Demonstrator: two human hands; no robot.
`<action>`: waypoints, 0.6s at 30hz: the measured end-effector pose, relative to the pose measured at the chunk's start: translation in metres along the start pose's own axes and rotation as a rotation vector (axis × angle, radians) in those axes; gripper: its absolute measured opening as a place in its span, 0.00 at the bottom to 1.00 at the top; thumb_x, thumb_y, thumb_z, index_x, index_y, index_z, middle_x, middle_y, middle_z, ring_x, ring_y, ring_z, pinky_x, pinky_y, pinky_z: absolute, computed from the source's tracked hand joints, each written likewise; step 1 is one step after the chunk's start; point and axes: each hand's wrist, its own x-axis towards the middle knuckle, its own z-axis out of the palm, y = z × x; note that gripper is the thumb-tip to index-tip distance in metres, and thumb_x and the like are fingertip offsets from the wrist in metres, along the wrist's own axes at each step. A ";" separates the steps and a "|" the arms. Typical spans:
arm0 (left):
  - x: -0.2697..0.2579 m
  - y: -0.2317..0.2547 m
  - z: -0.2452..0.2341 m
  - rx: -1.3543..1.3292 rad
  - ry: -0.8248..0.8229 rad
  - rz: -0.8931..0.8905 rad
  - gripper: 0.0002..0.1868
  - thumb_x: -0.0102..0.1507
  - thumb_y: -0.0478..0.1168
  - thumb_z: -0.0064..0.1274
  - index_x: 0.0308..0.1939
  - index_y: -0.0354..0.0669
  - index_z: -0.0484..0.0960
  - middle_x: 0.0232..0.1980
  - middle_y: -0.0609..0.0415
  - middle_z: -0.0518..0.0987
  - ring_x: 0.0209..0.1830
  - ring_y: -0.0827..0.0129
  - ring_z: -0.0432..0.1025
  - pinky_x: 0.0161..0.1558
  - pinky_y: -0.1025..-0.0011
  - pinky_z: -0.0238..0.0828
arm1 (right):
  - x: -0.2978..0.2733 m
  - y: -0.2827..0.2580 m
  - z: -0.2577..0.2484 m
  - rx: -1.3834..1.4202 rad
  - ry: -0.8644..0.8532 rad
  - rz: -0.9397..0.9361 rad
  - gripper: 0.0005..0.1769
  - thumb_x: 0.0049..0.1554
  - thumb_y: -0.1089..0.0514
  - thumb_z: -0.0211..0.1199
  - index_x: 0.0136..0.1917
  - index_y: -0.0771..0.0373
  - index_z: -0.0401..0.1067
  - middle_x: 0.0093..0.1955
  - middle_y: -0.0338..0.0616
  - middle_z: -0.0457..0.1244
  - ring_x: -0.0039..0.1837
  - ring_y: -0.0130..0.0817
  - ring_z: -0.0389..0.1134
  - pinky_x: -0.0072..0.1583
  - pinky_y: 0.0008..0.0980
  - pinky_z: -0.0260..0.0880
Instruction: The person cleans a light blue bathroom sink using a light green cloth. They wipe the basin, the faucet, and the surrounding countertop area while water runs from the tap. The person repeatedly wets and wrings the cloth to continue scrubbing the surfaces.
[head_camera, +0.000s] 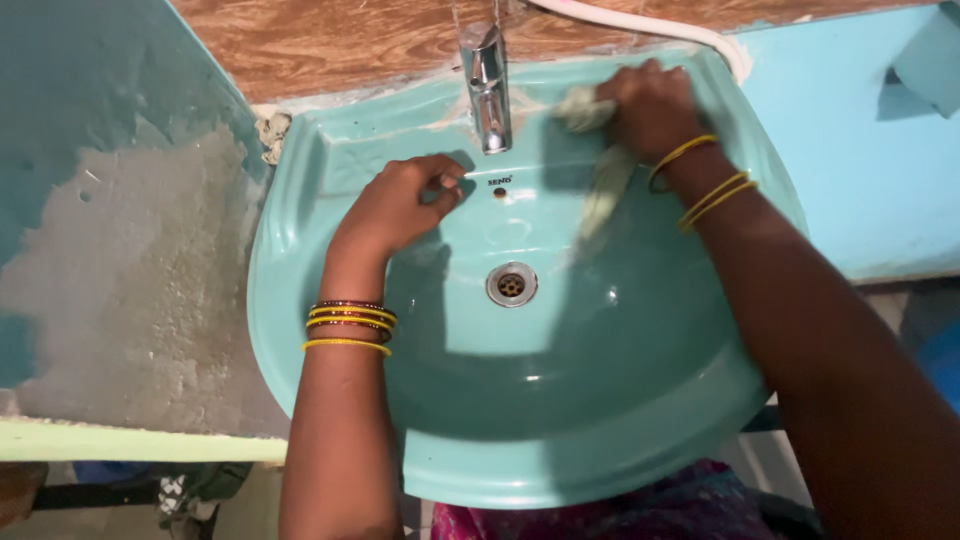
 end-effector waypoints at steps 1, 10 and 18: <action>0.000 -0.003 0.000 0.002 0.005 -0.028 0.14 0.60 0.40 0.59 0.49 0.41 0.84 0.41 0.50 0.84 0.38 0.59 0.79 0.44 0.63 0.74 | -0.004 0.011 -0.003 -0.060 -0.021 0.044 0.13 0.50 0.55 0.67 0.50 0.48 0.80 0.49 0.43 0.69 0.54 0.48 0.68 0.54 0.54 0.64; 0.009 -0.032 0.008 -0.033 -0.054 -0.058 0.15 0.60 0.40 0.59 0.50 0.41 0.84 0.41 0.49 0.85 0.40 0.61 0.80 0.46 0.65 0.75 | -0.018 -0.013 -0.015 -0.403 -0.182 0.133 0.05 0.54 0.56 0.62 0.39 0.53 0.79 0.41 0.44 0.70 0.47 0.44 0.73 0.45 0.42 0.69; 0.011 -0.015 0.016 -0.053 -0.238 0.040 0.33 0.51 0.47 0.69 0.59 0.43 0.79 0.57 0.48 0.81 0.52 0.57 0.78 0.53 0.64 0.73 | -0.004 -0.131 -0.072 0.340 -0.495 -0.162 0.16 0.51 0.44 0.70 0.38 0.59 0.80 0.37 0.52 0.68 0.44 0.55 0.71 0.48 0.50 0.70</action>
